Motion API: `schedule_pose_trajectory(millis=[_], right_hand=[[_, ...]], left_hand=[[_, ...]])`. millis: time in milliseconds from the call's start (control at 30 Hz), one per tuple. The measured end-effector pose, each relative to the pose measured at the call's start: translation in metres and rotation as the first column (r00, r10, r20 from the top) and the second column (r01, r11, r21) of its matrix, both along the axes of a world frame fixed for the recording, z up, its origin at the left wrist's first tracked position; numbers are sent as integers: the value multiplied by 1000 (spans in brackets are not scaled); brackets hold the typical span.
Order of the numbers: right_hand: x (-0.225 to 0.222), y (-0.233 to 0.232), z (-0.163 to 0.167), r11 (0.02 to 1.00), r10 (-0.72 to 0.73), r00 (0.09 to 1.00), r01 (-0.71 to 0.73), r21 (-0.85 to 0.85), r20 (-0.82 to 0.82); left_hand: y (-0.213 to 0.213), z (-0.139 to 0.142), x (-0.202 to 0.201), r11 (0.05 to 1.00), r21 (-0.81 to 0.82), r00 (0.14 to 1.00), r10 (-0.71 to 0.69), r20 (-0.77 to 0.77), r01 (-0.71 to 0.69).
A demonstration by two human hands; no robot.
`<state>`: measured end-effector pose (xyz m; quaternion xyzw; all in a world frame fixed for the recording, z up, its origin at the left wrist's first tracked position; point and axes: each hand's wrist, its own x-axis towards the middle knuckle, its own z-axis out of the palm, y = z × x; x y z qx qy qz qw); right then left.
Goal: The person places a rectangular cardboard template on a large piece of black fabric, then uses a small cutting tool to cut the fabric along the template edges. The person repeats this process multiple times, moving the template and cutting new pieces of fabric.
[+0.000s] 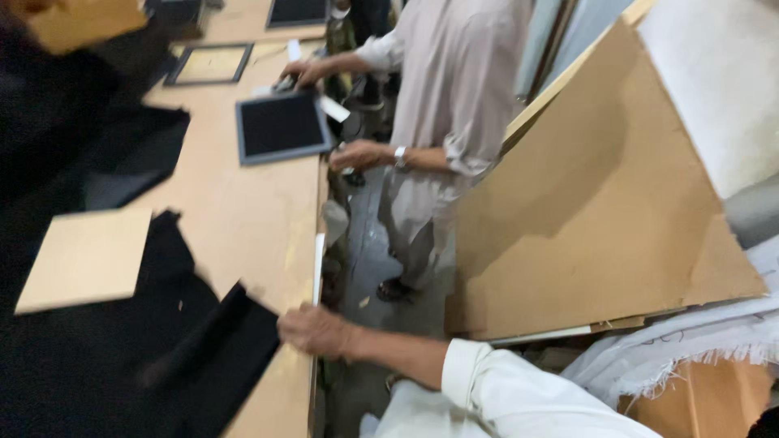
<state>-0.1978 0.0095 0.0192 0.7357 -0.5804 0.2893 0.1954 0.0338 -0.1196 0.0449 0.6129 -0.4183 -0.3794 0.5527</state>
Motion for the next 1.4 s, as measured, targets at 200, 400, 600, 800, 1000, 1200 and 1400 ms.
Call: schedule_pose_trajectory(millis=[200,400,600,800,1000,1200,1400], right_hand=[[-1,25,-9,998,33,999,-34,59,12],[37,32,-2,976,-53,996,67,206,-74],[54,26,-5,963,-159,985,170,209,-69],[58,24,4,924,-223,975,209,320,6],[81,52,21,955,-280,752,153,256,597],[151,52,21,976,-192,172,-67,206,966],[180,53,35,962,-192,-38,-204,180,981]], left_hand=[[40,-74,150,999,-43,995,-25,-94,21],[38,-74,157,997,-39,979,-69,-192,63],[35,-69,158,995,-53,982,-89,-165,81],[35,-64,177,974,-37,964,-213,159,222],[41,-10,201,937,-159,879,-219,423,310],[-33,6,158,365,-274,393,-307,867,890],[-83,8,86,170,-360,396,-290,871,917]])
